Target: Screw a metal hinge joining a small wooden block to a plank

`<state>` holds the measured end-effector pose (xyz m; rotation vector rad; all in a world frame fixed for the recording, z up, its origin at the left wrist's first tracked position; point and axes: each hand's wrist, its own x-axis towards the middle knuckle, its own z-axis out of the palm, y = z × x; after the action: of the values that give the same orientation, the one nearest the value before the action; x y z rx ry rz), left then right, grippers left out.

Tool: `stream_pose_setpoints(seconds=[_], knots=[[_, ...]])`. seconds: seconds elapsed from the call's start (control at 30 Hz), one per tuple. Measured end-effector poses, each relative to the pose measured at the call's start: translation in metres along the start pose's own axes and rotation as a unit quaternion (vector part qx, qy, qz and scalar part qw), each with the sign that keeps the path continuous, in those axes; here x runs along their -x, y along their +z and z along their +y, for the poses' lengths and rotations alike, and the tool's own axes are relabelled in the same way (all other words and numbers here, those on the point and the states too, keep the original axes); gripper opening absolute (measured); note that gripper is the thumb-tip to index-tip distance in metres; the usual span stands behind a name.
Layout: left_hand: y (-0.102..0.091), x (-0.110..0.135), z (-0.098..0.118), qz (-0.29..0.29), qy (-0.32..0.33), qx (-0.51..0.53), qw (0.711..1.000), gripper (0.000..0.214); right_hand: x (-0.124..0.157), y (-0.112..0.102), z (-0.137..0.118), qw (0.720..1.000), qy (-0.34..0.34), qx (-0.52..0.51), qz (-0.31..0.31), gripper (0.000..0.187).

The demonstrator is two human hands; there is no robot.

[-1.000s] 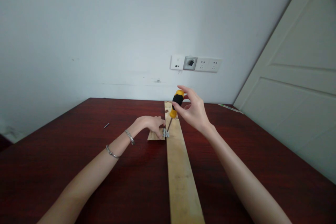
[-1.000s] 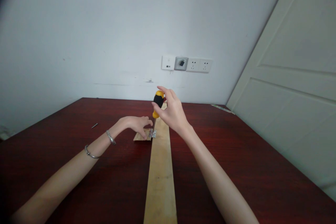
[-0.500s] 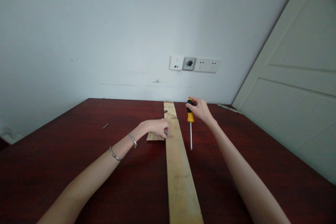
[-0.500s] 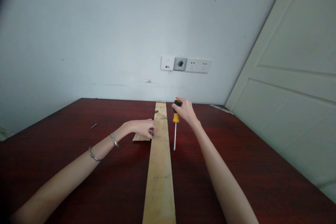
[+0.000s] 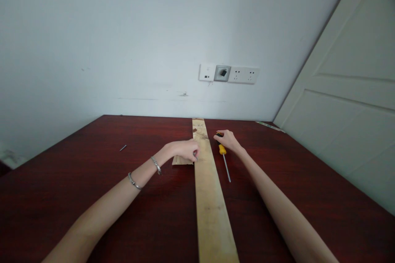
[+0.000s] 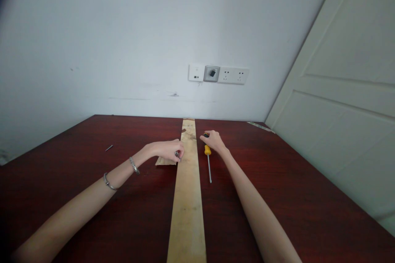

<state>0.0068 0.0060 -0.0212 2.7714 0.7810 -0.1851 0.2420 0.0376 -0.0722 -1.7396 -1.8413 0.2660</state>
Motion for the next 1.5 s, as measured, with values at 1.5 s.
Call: stream_pose_setpoints(seconds=[1.5], knots=[[-0.057,0.083,-0.047,0.066,-0.115,-0.007,0.991,0.011,0.005,0.018,0.003,0.996,-0.055,-0.010,-0.069,0.045]])
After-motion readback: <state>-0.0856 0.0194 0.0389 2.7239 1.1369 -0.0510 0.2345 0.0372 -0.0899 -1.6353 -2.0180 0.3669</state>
